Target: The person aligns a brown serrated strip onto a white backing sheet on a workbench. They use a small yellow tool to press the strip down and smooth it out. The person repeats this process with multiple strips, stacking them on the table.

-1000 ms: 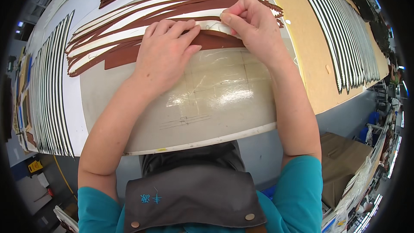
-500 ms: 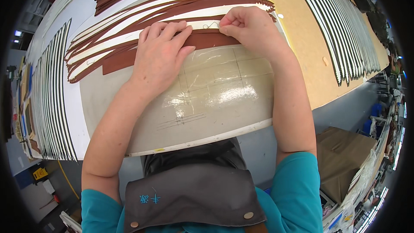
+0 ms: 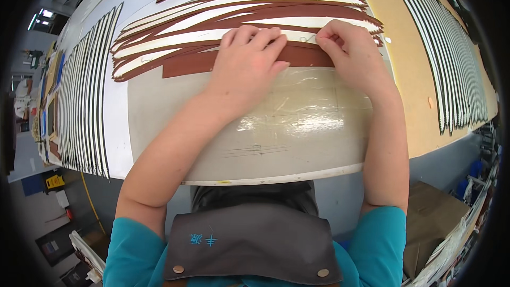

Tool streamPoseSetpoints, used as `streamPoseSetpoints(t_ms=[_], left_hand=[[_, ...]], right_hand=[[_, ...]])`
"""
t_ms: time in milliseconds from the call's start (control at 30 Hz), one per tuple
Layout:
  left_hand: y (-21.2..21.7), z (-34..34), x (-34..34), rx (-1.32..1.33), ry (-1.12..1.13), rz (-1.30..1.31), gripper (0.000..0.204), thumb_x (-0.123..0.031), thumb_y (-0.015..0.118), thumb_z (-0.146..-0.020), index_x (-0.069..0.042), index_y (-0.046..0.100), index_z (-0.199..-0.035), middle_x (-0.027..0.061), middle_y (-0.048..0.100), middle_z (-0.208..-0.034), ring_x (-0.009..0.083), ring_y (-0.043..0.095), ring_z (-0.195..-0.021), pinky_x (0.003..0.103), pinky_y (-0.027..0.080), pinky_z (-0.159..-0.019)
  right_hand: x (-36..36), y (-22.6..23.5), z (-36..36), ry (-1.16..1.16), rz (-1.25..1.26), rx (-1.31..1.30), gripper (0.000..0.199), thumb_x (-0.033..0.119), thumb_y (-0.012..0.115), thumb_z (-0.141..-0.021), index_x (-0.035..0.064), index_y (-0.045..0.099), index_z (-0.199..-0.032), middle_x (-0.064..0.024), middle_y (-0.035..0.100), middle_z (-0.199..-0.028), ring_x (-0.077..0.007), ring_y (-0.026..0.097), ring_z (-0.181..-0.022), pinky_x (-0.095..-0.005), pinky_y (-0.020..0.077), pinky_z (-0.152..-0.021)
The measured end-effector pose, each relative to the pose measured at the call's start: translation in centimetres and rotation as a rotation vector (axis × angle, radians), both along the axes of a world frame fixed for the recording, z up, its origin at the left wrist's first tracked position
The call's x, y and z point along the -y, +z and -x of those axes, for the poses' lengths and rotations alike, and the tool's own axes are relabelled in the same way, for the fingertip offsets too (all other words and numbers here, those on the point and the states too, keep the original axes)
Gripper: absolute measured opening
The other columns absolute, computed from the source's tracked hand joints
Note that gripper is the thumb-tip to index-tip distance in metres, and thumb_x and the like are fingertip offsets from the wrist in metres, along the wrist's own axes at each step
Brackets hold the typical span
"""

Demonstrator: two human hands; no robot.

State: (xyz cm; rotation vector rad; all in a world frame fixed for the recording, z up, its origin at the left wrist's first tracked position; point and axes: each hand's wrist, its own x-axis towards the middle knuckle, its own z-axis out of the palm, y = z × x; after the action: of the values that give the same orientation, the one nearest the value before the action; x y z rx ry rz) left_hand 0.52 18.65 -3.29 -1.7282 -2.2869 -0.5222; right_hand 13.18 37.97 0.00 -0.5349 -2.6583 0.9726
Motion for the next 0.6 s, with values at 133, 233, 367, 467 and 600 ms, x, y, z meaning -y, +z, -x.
streamPoseSetpoints(t_ms=[133, 233, 367, 467, 600], left_hand=[[-0.1, 0.0, 0.0, 0.008, -0.003, -0.013, 0.039, -0.026, 0.073, -0.092, -0.005, 0.067, -0.125, 0.0039, 0.064, -0.129, 0.0262, 0.055, -0.117, 0.045, 0.04, -0.108], [-0.2, 0.0, 0.0, 0.009, -0.004, -0.019, 0.039, -0.026, 0.073, -0.092, -0.005, 0.067, -0.124, 0.0037, 0.064, -0.128, 0.0263, 0.055, -0.117, 0.045, 0.04, -0.107], [-0.3, 0.0, -0.1, 0.005, -0.002, -0.023, 0.04, -0.027, 0.074, -0.092, -0.005, 0.067, -0.124, 0.0036, 0.064, -0.128, 0.026, 0.055, -0.117, 0.045, 0.04, -0.107], [-0.2, -0.1, 0.1, 0.01, 0.012, -0.028, 0.04, -0.027, 0.074, -0.091, -0.005, 0.068, -0.124, 0.0033, 0.064, -0.128, 0.0256, 0.055, -0.117, 0.045, 0.04, -0.106], [-0.2, 0.1, 0.2, 0.036, 0.001, -0.043, 0.039, -0.028, 0.074, -0.091, -0.006, 0.068, -0.124, 0.0026, 0.064, -0.128, 0.025, 0.055, -0.117, 0.045, 0.04, -0.107]], right_hand=[[-0.1, -1.1, 0.9, 0.239, -0.109, -0.275, 0.008, 0.006, 0.063, -0.099, -0.0013, 0.06, -0.095, -0.0081, 0.067, -0.097, -0.0217, 0.06, -0.087, -0.0335, 0.0518, -0.076], [0.3, -1.4, 1.3, 0.225, -0.024, -0.301, 0.009, 0.004, 0.061, -0.1, -0.0014, 0.058, -0.094, -0.0086, 0.066, -0.098, -0.0216, 0.059, -0.091, -0.0336, 0.0518, -0.079], [-0.1, -1.7, 1.0, 0.193, 0.072, -0.252, 0.009, 0.006, 0.06, -0.101, 0.0004, 0.057, -0.094, -0.0075, 0.064, -0.094, -0.0192, 0.057, -0.091, -0.0311, 0.0493, -0.083], [-0.2, -1.4, 1.0, 0.195, 0.102, -0.209, 0.01, 0.007, 0.059, -0.102, 0.0018, 0.057, -0.094, -0.0047, 0.062, -0.093, -0.0161, 0.055, -0.09, -0.0298, 0.0469, -0.085], [0.2, -0.4, 0.2, 0.211, 0.38, -0.251, 0.012, 0.01, 0.056, -0.104, 0.0038, 0.058, -0.094, 0.0, 0.058, -0.091, -0.0116, 0.052, -0.088, -0.0277, 0.0439, -0.085]])
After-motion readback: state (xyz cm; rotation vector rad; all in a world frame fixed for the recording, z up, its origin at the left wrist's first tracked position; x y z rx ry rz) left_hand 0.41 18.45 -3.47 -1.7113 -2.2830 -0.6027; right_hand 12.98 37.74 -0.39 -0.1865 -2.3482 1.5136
